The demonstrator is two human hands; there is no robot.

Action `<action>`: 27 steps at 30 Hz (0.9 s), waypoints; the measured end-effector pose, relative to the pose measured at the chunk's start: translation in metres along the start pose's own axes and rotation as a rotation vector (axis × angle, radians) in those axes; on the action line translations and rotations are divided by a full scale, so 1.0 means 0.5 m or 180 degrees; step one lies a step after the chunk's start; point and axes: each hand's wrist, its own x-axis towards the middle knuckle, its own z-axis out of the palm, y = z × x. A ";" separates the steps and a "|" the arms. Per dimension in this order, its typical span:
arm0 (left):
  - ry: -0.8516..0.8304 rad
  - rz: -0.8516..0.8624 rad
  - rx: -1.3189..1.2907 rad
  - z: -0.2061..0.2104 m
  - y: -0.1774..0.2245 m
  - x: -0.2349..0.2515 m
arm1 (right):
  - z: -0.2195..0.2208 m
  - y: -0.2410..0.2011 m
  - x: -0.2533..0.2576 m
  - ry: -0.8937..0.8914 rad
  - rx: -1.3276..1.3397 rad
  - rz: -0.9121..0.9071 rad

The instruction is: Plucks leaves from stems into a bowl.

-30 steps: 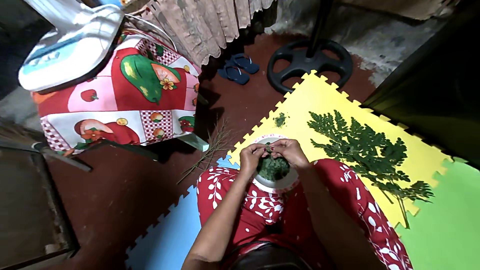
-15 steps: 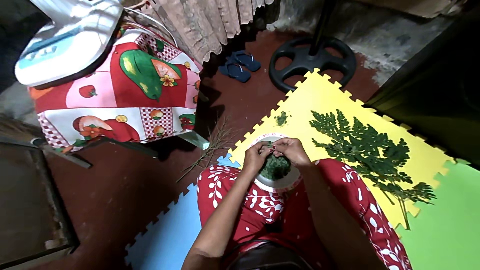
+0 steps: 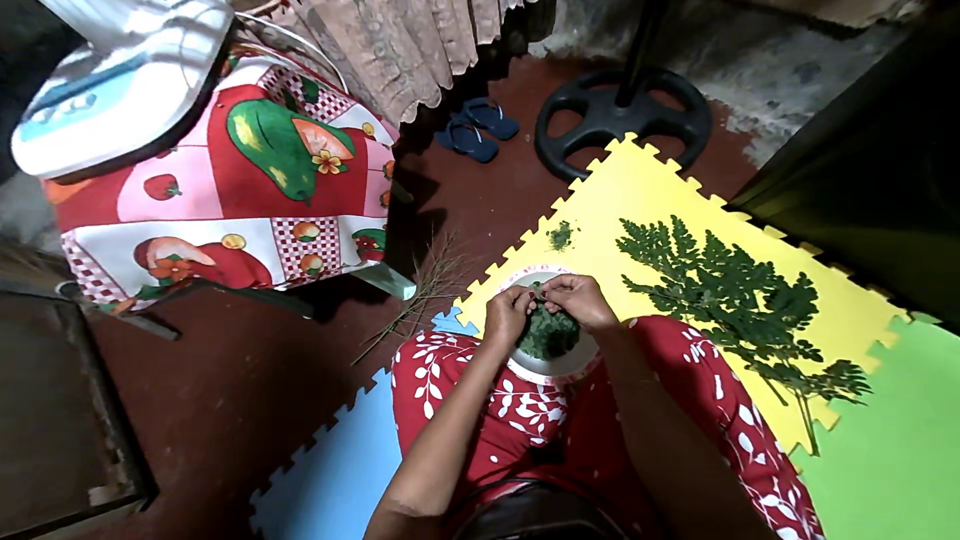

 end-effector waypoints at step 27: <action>-0.0769 -0.0064 0.1658 0.080 0.077 0.295 | -0.047 -0.035 -0.024 -0.0381 -0.1805 -0.0347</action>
